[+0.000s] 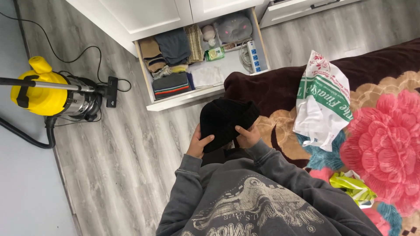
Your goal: The person is tidying up a room by putting a power strip into a drawer and then carefully folding several shopping bags on the bed.
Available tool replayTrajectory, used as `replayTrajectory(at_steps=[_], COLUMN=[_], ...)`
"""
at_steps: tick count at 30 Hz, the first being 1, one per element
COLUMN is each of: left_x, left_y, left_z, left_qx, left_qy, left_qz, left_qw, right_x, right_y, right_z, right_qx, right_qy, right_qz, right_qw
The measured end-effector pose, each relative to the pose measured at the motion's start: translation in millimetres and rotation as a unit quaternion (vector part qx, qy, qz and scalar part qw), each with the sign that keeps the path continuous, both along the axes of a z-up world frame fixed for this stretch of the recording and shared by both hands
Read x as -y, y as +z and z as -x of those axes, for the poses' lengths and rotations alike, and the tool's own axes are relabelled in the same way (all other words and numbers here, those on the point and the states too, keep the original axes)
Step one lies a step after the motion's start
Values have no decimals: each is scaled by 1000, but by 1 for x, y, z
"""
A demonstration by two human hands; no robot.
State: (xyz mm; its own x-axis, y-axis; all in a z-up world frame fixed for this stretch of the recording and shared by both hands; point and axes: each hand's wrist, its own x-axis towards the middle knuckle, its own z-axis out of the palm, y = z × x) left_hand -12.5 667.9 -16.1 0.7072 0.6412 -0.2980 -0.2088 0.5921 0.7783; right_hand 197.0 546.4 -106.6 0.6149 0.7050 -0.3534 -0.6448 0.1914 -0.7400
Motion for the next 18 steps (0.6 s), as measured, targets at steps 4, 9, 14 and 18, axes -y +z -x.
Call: replayTrajectory(at_steps=[4,9,14,18], left_x=[-36,-103,-179,-235], left_y=[-12,-15,-57,-128], left_z=[-2,-16,-52,-86], left_qx=[-7,-40,-118,-216], left_qy=[-16,-83,-97,-106], left_qz=[14,15,-3,-43], left_qw=[1000,996,988,970], right_x=[-13,-60,-109,-162], right_y=[30,71,13,-68], right_z=[-25,-64,-122,-154], right_qx=[-29,-25,108,170], right_qy=[33,88,172,188], right_qz=[53,205,288,325], right_qw=[998,975,936,911])
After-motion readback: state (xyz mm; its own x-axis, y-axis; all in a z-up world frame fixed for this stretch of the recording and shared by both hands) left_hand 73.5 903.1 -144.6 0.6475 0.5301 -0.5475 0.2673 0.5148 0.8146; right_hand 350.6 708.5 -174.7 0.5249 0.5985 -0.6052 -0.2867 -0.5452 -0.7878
